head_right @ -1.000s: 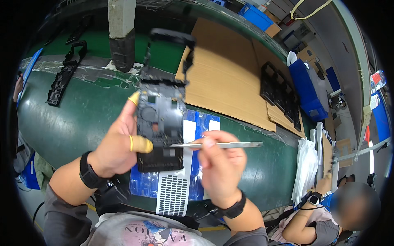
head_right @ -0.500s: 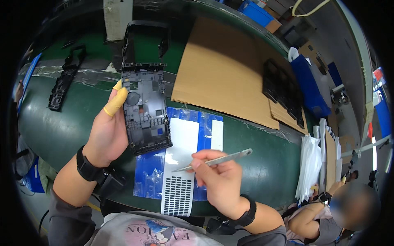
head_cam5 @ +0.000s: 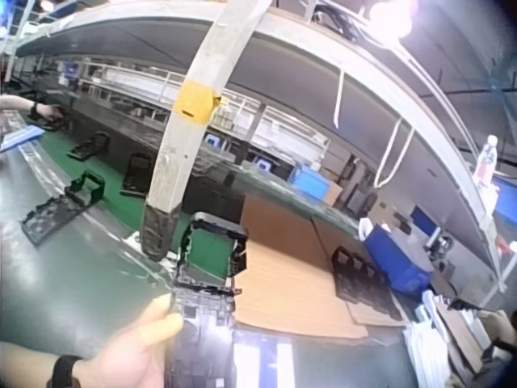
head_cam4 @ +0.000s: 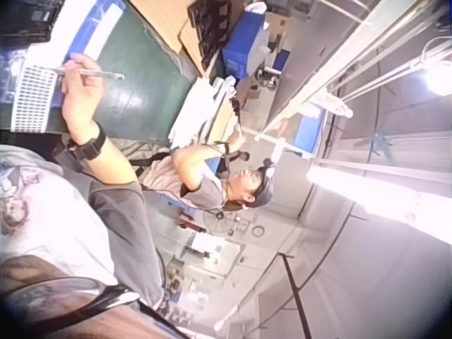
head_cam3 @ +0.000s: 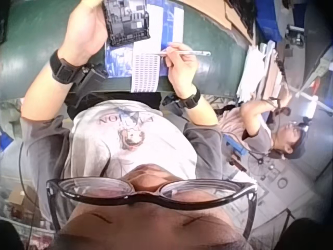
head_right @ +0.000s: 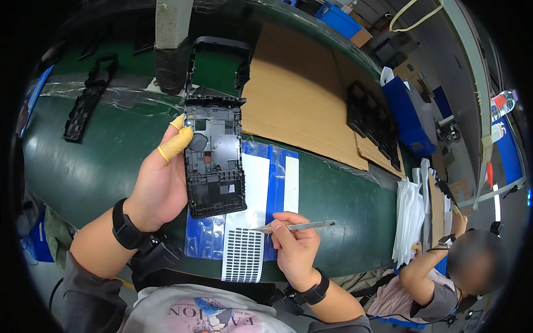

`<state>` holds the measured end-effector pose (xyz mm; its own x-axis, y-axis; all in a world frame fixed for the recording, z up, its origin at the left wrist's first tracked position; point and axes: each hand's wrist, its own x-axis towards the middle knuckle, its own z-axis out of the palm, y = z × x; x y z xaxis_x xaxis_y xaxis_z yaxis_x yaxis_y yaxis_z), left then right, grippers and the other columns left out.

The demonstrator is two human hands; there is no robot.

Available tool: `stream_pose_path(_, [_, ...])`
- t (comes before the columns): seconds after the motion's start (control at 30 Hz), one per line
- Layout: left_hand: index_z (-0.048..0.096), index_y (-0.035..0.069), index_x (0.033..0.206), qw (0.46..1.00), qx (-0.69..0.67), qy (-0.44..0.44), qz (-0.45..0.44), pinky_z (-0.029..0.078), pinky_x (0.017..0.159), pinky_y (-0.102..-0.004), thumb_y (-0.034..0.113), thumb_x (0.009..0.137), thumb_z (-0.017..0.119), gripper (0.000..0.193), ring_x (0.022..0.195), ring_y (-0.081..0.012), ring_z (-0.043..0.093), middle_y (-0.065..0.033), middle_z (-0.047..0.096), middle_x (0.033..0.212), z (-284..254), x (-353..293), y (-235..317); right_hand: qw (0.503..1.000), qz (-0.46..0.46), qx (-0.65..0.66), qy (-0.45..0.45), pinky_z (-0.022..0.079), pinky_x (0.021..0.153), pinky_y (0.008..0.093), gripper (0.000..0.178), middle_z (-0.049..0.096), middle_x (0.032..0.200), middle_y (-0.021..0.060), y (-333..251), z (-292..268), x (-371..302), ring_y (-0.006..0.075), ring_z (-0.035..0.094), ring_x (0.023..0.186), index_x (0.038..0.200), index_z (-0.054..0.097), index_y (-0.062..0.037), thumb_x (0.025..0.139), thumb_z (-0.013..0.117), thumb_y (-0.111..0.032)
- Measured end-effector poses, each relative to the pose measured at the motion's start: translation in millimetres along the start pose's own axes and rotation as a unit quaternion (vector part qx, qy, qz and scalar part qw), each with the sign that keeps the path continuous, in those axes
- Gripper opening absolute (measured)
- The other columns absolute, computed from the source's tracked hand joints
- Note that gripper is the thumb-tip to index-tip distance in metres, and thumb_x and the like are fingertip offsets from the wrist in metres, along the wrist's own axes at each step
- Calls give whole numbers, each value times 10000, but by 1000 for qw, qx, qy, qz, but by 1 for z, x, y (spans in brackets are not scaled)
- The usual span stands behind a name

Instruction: The recorder uses tweezers and a stylus to install or adjust small internal components within a black plastic electronic chassis.

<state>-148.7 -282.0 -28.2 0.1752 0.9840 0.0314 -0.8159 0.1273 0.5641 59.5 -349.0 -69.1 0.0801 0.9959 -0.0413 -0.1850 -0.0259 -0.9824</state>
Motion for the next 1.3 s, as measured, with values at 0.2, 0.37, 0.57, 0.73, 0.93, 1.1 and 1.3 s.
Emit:
stream_pose_path(0.2, [331, 78, 1168, 1000, -16, 13, -6, 426, 807, -304, 111, 857, 375, 316, 936, -150, 502, -76, 477, 1065, 2, 1, -2, 999, 17, 32, -3, 329, 463, 180, 158, 549, 678, 88, -4, 0, 1, 70, 403, 482, 919, 517, 45, 764, 490, 56])
stream_pose_path(0.37, [334, 73, 1168, 999, -20, -5, -47, 420, 816, -306, 97, 856, 368, 315, 944, -155, 502, -80, 482, 1060, 1, -2, -10, 993, -35, 94, -55, 294, 417, 174, 181, 589, 727, 161, -45, 11, 12, 60, 384, 443, 935, 514, 45, 759, 524, 7])
stream_pose_path(0.57, [272, 69, 1229, 992, -8, -53, -112, 382, 871, -342, 157, 859, 357, 389, 1017, -189, 469, -96, 437, 1152, 6, -8, -14, 991, -100, 70, -57, 306, 425, 168, 195, 593, 734, 138, -42, 50, 35, 51, 397, 465, 936, 517, 41, 757, 559, -24])
stream_pose_path(0.73, [319, 61, 1186, 987, -43, -15, -156, 401, 831, -308, 111, 860, 374, 335, 980, -171, 491, -86, 480, 1074, 9, -11, -11, 989, -110, 78, -61, 325, 440, 168, 186, 599, 756, 142, -32, 49, 37, 53, 412, 480, 938, 518, 31, 765, 555, -24])
stream_pose_path(0.93, [282, 67, 1216, 988, -30, -17, -154, 397, 845, -322, 142, 845, 399, 396, 993, -181, 484, -94, 465, 1100, 6, -10, -15, 992, -90, 70, -55, 321, 442, 164, 175, 601, 748, 135, -32, 48, 35, 49, 413, 482, 938, 518, 29, 769, 544, -12])
stream_pose_path(1.1, [253, 73, 1239, 989, -8, -21, -146, 395, 857, -336, 174, 827, 425, 458, 1012, -197, 479, -104, 452, 1127, 7, -10, -15, 992, -85, 65, -65, 313, 438, 163, 176, 600, 748, 126, -31, 47, 35, 46, 412, 485, 941, 519, 28, 771, 542, -9])
stream_pose_path(1.3, [328, 62, 1178, 987, -39, -9, -156, 411, 818, -294, 108, 857, 385, 329, 962, -154, 494, -80, 484, 1058, 7, -11, -15, 992, -85, 62, -68, 311, 437, 162, 178, 597, 736, 116, -31, 47, 35, 44, 411, 485, 942, 520, 27, 770, 544, -11])
